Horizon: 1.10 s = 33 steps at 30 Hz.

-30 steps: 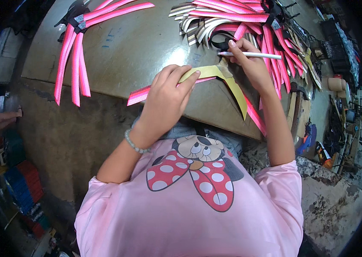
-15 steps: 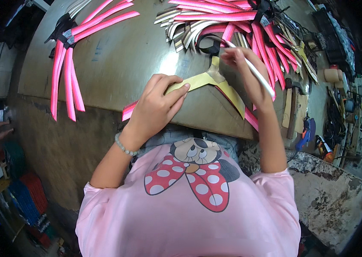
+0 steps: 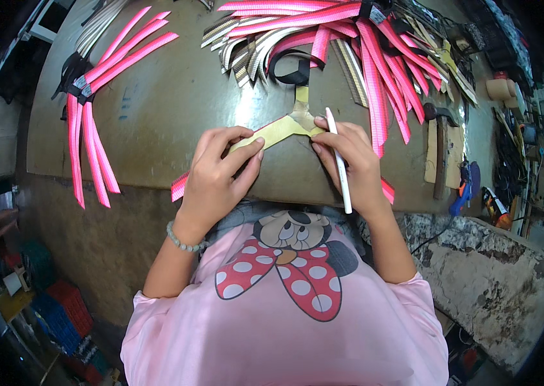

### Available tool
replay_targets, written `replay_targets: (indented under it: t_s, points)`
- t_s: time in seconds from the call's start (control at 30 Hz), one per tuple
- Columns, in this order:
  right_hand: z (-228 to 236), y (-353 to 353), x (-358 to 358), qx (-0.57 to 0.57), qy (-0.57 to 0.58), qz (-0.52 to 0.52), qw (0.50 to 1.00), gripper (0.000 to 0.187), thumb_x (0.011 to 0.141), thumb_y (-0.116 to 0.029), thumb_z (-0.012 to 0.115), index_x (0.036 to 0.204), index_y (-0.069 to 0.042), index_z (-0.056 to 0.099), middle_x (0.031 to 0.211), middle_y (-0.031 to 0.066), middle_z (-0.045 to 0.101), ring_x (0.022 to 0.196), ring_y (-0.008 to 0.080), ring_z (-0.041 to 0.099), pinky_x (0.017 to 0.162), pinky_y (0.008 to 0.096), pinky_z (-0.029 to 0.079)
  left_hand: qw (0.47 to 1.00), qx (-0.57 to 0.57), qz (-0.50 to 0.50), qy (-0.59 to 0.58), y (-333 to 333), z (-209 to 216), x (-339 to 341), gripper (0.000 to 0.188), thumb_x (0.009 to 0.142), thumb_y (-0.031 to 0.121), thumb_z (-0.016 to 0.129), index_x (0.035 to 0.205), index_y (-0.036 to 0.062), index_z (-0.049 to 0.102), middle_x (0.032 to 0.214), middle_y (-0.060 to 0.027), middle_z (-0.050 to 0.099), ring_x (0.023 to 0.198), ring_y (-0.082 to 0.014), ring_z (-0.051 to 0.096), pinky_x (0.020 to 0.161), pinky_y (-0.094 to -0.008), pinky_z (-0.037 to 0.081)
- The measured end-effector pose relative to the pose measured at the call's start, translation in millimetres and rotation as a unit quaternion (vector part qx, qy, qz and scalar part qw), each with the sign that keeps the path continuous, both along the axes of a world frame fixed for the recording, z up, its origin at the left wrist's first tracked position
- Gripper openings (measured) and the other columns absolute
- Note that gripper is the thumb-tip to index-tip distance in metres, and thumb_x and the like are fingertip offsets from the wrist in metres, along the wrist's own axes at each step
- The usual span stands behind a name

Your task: The person assembles pink and black ribbons into a star-shaped fixture using a yellow cardboard template and a white marker. They repeatedly position the template over the ribbons, mark alignment points, and adjust the ribbons to form a consistent pattern.

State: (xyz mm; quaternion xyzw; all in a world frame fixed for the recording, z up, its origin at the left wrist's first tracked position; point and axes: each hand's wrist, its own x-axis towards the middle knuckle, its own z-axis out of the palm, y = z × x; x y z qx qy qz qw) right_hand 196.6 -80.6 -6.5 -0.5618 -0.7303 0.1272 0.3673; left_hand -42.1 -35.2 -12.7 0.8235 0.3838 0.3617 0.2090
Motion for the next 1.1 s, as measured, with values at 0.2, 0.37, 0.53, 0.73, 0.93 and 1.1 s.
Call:
replay_targets:
  t_s: [0.2,0.37,0.53,0.73,0.93,1.1]
  points:
    - [3,-2,-4,-0.031,-0.037,0.0,0.999,0.024,0.078,0.003,0.072,0.101,-0.004,0.068,0.114,0.0123,0.07,0.101,0.031,0.062,0.089,0.0388,0.05,0.999,-0.011,0.0,0.041,-1,6,2,0.027,0.078,0.0,0.074,0.105,0.0034,0.072,0.108,-0.0107,0.065,0.097,-0.0282,0.061,0.08,-0.0372,0.052]
    - [17,0,-4,-0.061,-0.066,0.021,0.996,0.023,0.085,0.0,0.068,0.107,-0.005,0.068,0.108,0.0147,0.069,0.1,0.0319,0.062,0.09,0.0385,0.049,0.966,0.099,0.054,0.234,-27,8,25,0.037,0.083,0.003,0.07,0.118,-0.0076,0.062,0.112,-0.0176,0.063,0.104,-0.0332,0.061,0.088,-0.0425,0.051]
    - [44,24,-4,-0.137,0.128,-0.056,0.981,0.033,0.103,-0.025,0.054,0.121,-0.001,0.068,0.098,0.0157,0.068,0.085,0.0226,0.063,0.079,0.0339,0.049,0.951,0.07,0.079,0.292,-52,0,30,0.065,0.091,0.03,0.063,0.137,-0.0125,0.048,0.139,-0.0278,0.051,0.129,-0.0386,0.05,0.11,-0.0494,0.038]
    - [34,31,-74,-0.202,0.272,0.029,0.94,0.019,0.088,-0.016,0.074,0.085,0.002,0.066,0.073,0.0044,0.065,0.063,0.0072,0.057,0.056,0.0238,0.044,0.953,0.065,0.1,0.279,-63,-16,33,0.065,0.094,0.036,0.055,0.136,-0.0134,0.049,0.137,-0.0305,0.052,0.134,-0.0424,0.046,0.118,-0.0526,0.029]
    - [23,52,-99,-0.179,0.175,0.051,0.967,0.031,0.084,-0.014,0.076,0.068,0.0,0.053,0.06,0.0097,0.062,0.053,0.0097,0.058,0.05,0.0286,0.045,0.976,0.064,0.104,0.182,-64,-31,37,0.063,0.089,0.033,0.062,0.13,-0.0143,0.053,0.135,-0.0337,0.05,0.134,-0.0506,0.042,0.115,-0.0599,0.029]
    - [32,49,-102,-0.165,0.104,0.059,0.979,0.031,0.086,-0.014,0.072,0.066,-0.001,0.051,0.057,0.0144,0.058,0.048,0.0205,0.059,0.048,0.0312,0.044,0.973,0.075,0.105,0.191,-65,-33,34,0.06,0.09,0.033,0.059,0.127,-0.0134,0.056,0.131,-0.0319,0.056,0.133,-0.0472,0.047,0.118,-0.0584,0.027]
